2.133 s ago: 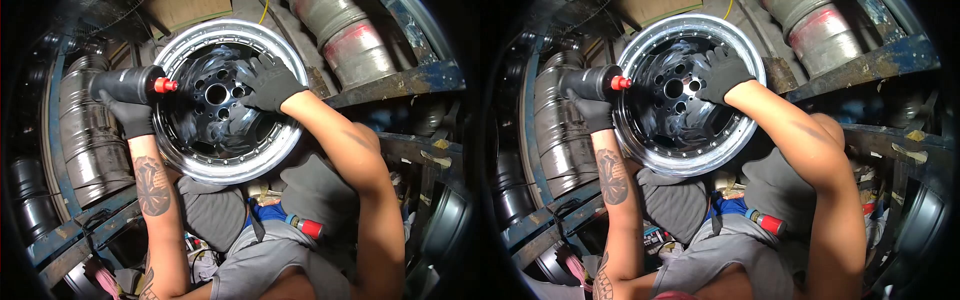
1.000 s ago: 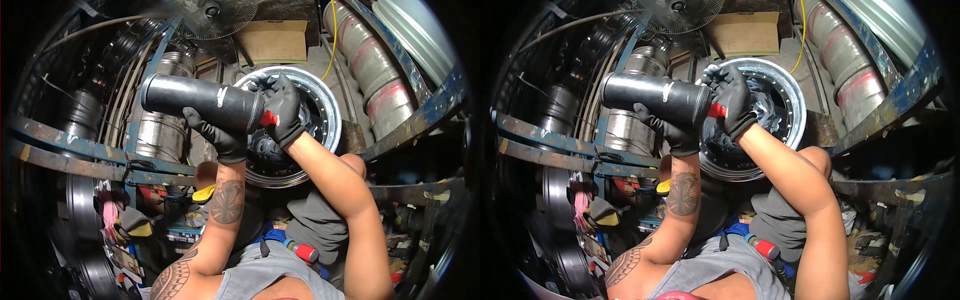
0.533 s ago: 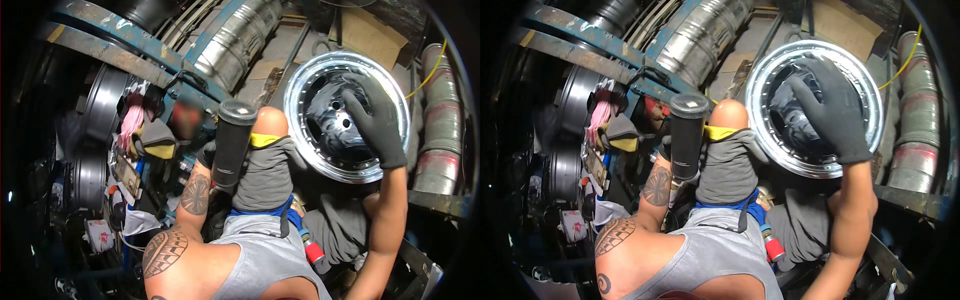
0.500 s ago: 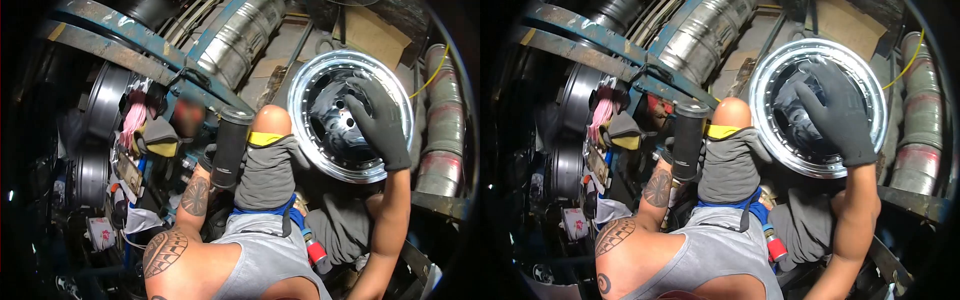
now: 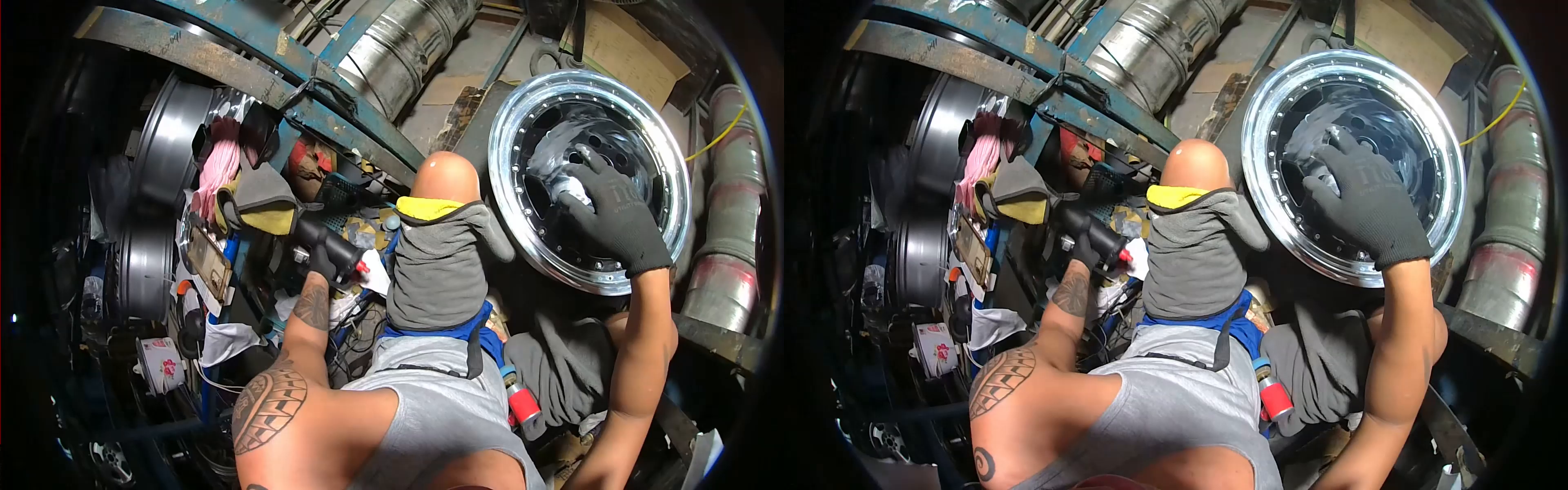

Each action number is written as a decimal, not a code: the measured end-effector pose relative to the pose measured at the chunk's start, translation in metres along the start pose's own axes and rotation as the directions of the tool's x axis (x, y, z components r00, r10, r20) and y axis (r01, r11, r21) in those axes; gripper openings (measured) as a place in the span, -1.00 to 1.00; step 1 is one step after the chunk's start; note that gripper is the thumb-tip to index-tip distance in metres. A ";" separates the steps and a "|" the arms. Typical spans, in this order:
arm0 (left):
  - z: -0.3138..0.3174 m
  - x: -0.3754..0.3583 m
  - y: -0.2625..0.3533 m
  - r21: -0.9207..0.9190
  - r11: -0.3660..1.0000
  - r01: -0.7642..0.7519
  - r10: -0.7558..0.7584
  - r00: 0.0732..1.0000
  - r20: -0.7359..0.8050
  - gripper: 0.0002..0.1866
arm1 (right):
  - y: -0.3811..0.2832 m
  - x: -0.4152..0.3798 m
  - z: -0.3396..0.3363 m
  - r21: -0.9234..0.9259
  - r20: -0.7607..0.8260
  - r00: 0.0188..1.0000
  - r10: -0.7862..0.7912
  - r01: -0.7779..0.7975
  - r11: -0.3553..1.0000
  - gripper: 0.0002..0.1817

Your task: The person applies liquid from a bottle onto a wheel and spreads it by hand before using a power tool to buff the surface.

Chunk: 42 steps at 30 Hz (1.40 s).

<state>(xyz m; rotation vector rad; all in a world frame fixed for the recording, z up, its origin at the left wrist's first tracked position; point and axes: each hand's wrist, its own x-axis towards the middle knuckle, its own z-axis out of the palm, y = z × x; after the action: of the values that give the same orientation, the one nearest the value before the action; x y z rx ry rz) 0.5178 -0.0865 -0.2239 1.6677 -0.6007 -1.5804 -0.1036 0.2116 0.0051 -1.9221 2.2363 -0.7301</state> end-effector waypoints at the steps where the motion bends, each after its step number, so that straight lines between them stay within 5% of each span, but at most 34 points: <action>1: 0.002 0.000 0.011 -0.024 0.998 -0.063 0.065 0.993 0.095 -0.19 | -0.001 0.002 -0.001 0.000 0.021 1.000 0.009 -0.009 1.000 -0.48; 3: 0.013 0.003 0.031 0.001 0.986 -0.167 0.166 0.981 0.099 -0.24 | -0.003 0.005 -0.005 -0.001 0.063 0.998 0.033 -0.033 0.999 -0.48; 6: 0.039 0.006 0.049 0.362 0.865 -0.347 0.399 0.914 -0.079 -0.32 | 0.000 0.003 -0.004 0.005 0.019 0.999 0.030 -0.030 1.000 -0.49; 9: 0.080 0.001 0.056 0.784 0.363 -0.503 0.763 0.644 0.060 -0.38 | 0.007 0.002 -0.008 -0.012 0.040 0.996 0.081 -0.080 0.997 -0.48; 13: 0.189 -0.112 0.063 0.636 -0.148 -0.757 0.822 0.264 0.506 -0.62 | 0.024 0.004 -0.008 -0.066 0.089 0.989 0.114 -0.108 0.992 -0.43; 15: 0.255 -0.200 0.048 0.374 -0.203 -0.905 0.772 0.087 0.630 -0.83 | 0.032 -0.004 -0.001 -0.103 0.054 0.991 0.124 -0.118 0.988 -0.39; 17: 0.272 -0.264 0.011 0.298 -0.067 -0.952 0.546 0.215 0.810 -0.93 | 0.043 -0.003 0.009 -0.057 -0.010 0.996 0.087 -0.087 0.995 -0.44; 18: 0.284 -0.289 -0.008 0.040 -0.034 -0.999 0.482 0.019 0.876 -0.88 | 0.021 0.003 -0.016 -0.022 0.075 0.987 0.143 -0.141 0.990 -0.49; 19: 0.300 -0.324 -0.003 -0.067 -0.011 -0.998 0.166 -0.068 0.984 -0.87 | 0.020 0.005 -0.015 -0.027 0.136 0.974 0.182 -0.180 0.983 -0.54; 20: 0.318 -0.359 -0.012 -0.024 0.221 -0.975 -0.129 -0.054 0.990 -0.86 | 0.025 0.009 -0.003 -0.019 0.146 0.971 0.190 -0.189 0.982 -0.56; 21: 0.334 -0.367 -0.026 0.019 0.343 -0.939 -0.507 -0.168 0.846 -0.72 | 0.020 0.009 -0.009 0.026 0.144 0.970 0.197 -0.203 0.979 -0.56; 23: 0.342 -0.392 -0.051 0.154 0.141 -0.978 -0.865 -0.046 0.500 -0.53 | 0.023 0.013 0.009 0.020 0.046 0.967 0.249 -0.250 0.968 -0.58; 25: 0.336 -0.378 -0.101 -0.021 0.003 -1.000 -0.943 -0.010 0.332 -0.38 | 0.022 0.012 -0.001 -0.027 0.142 0.963 0.230 -0.228 0.973 -0.53; 28: 0.342 -0.381 -0.125 0.103 -0.069 -0.992 -0.928 0.102 0.357 -0.34 | 0.027 0.011 0.005 -0.098 0.171 0.947 0.270 -0.257 0.962 -0.53; 35: 0.326 -0.377 -0.120 0.169 0.009 -0.986 -0.926 0.056 0.372 -0.21 | 0.026 -0.002 -0.005 -0.087 0.174 0.946 0.275 -0.263 0.961 -0.55; 42: 0.317 -0.410 -0.103 0.067 -0.149 -0.987 -0.838 0.162 0.521 -0.32 | 0.022 -0.009 -0.022 -0.115 0.153 0.945 0.291 -0.275 0.954 -0.56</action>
<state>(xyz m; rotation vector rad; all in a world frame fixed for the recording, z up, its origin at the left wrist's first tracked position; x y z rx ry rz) 0.1386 0.2285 -0.0329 -0.0915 -3.8304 -1.2883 -0.1305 0.2284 0.0131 -1.5779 2.4030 -0.4143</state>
